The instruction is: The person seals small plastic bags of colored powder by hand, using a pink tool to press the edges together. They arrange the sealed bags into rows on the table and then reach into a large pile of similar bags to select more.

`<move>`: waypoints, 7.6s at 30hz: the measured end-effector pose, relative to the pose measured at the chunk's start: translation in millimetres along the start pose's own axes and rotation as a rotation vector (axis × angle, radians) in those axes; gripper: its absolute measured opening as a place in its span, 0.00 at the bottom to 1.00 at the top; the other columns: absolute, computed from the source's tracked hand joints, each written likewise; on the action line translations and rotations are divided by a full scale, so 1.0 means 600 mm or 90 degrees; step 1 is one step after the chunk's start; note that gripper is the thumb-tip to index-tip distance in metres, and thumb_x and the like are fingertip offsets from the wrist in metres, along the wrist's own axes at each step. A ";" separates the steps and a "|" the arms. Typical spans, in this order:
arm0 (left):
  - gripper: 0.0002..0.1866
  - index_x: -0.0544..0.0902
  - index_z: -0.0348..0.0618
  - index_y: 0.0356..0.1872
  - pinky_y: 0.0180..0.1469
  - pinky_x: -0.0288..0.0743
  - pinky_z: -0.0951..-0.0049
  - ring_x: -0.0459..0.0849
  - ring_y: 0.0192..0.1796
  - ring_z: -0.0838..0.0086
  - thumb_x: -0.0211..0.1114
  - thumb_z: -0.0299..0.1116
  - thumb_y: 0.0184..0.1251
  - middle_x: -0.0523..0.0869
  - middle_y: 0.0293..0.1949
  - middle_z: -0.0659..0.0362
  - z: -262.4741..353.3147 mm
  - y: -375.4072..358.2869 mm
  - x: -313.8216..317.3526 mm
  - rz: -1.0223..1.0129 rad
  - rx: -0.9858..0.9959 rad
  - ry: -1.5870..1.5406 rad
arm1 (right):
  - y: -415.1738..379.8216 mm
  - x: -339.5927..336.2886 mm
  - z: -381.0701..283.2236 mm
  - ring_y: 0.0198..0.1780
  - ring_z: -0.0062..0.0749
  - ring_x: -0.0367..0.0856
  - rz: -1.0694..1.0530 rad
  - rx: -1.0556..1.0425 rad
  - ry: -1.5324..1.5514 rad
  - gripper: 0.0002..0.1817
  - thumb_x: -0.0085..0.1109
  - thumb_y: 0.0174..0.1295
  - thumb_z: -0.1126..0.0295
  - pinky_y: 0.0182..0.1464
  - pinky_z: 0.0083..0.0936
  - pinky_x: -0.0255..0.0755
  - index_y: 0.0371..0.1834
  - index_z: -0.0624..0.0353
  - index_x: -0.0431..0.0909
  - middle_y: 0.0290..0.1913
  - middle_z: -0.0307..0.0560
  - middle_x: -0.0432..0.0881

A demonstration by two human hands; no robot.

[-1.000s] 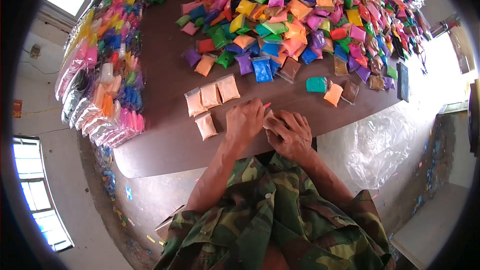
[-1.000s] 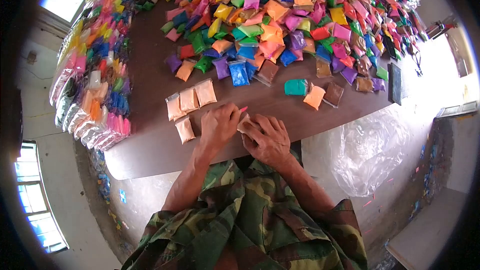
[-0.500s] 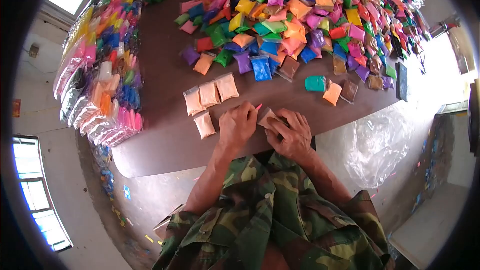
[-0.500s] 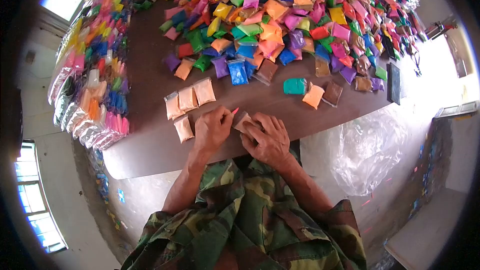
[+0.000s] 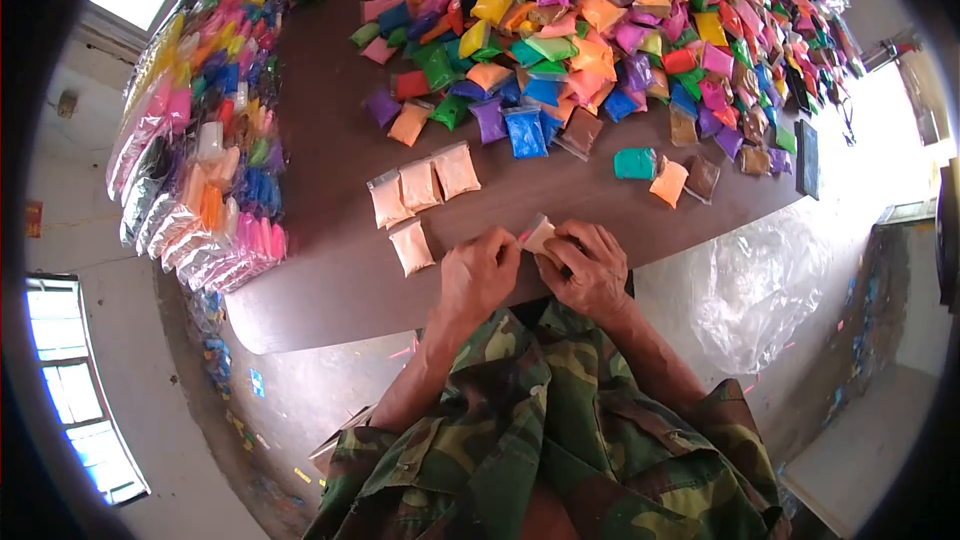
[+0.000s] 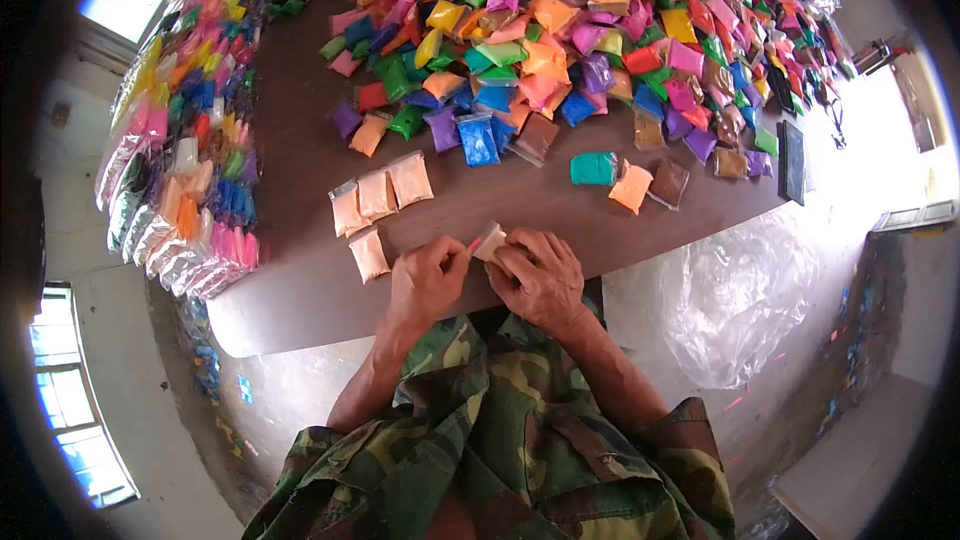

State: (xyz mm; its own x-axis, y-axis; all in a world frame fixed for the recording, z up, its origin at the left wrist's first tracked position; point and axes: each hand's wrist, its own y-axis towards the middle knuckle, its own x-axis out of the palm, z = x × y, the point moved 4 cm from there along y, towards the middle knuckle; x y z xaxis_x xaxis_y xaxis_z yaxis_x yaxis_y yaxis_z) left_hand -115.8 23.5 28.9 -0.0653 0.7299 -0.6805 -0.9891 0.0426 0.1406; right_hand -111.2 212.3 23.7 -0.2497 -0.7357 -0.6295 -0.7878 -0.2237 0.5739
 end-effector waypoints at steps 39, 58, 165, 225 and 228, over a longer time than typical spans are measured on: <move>0.05 0.88 0.39 0.38 0.35 0.83 0.57 0.94 0.32 0.53 0.73 0.29 0.74 0.91 0.30 0.47 -0.001 0.006 0.003 -0.012 0.026 -0.010 | -0.003 0.001 0.001 0.41 0.45 0.87 0.039 -0.002 0.009 0.15 0.84 0.51 0.72 0.43 0.38 0.83 0.41 0.54 0.88 0.45 0.43 0.84; 0.04 0.87 0.40 0.37 0.34 0.83 0.55 0.93 0.33 0.49 0.74 0.27 0.72 0.91 0.30 0.47 -0.019 -0.013 0.023 0.057 0.026 0.047 | 0.000 -0.002 0.003 0.39 0.44 0.89 -0.007 0.070 0.024 0.08 0.76 0.61 0.74 0.41 0.40 0.84 0.43 0.54 0.91 0.41 0.42 0.87; 0.07 0.84 0.44 0.36 0.30 0.81 0.57 0.90 0.27 0.53 0.75 0.28 0.71 0.87 0.24 0.50 -0.051 -0.091 -0.046 0.133 -0.074 0.003 | -0.002 0.020 -0.027 0.55 0.45 0.89 -0.036 0.100 -0.057 0.13 0.79 0.61 0.70 0.52 0.41 0.83 0.50 0.52 0.91 0.54 0.42 0.87; 0.07 0.87 0.37 0.42 0.34 0.75 0.73 0.80 0.30 0.81 0.73 0.30 0.81 0.86 0.28 0.60 -0.237 -0.142 -0.207 0.419 -0.186 0.088 | -0.010 0.017 -0.052 0.84 0.60 0.67 -0.287 -0.031 -0.073 0.41 0.69 0.72 0.51 0.82 0.60 0.58 0.80 0.68 0.73 0.84 0.62 0.69; 0.07 0.87 0.38 0.42 0.34 0.75 0.73 0.80 0.29 0.81 0.73 0.30 0.80 0.86 0.27 0.60 -0.237 -0.139 -0.208 0.414 -0.194 0.081 | -0.036 0.012 -0.046 0.84 0.58 0.67 -0.309 -0.036 -0.127 0.40 0.68 0.73 0.50 0.83 0.60 0.58 0.80 0.68 0.73 0.84 0.61 0.69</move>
State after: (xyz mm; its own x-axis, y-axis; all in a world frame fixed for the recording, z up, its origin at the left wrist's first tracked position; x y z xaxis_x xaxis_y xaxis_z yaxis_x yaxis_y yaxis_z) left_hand -44.1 -167.9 -0.2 -0.6487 0.4568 -0.6087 -0.7367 -0.5777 0.3515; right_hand -80.4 194.4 21.1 0.0293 -0.4047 -0.9140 -0.8093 -0.5463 0.2160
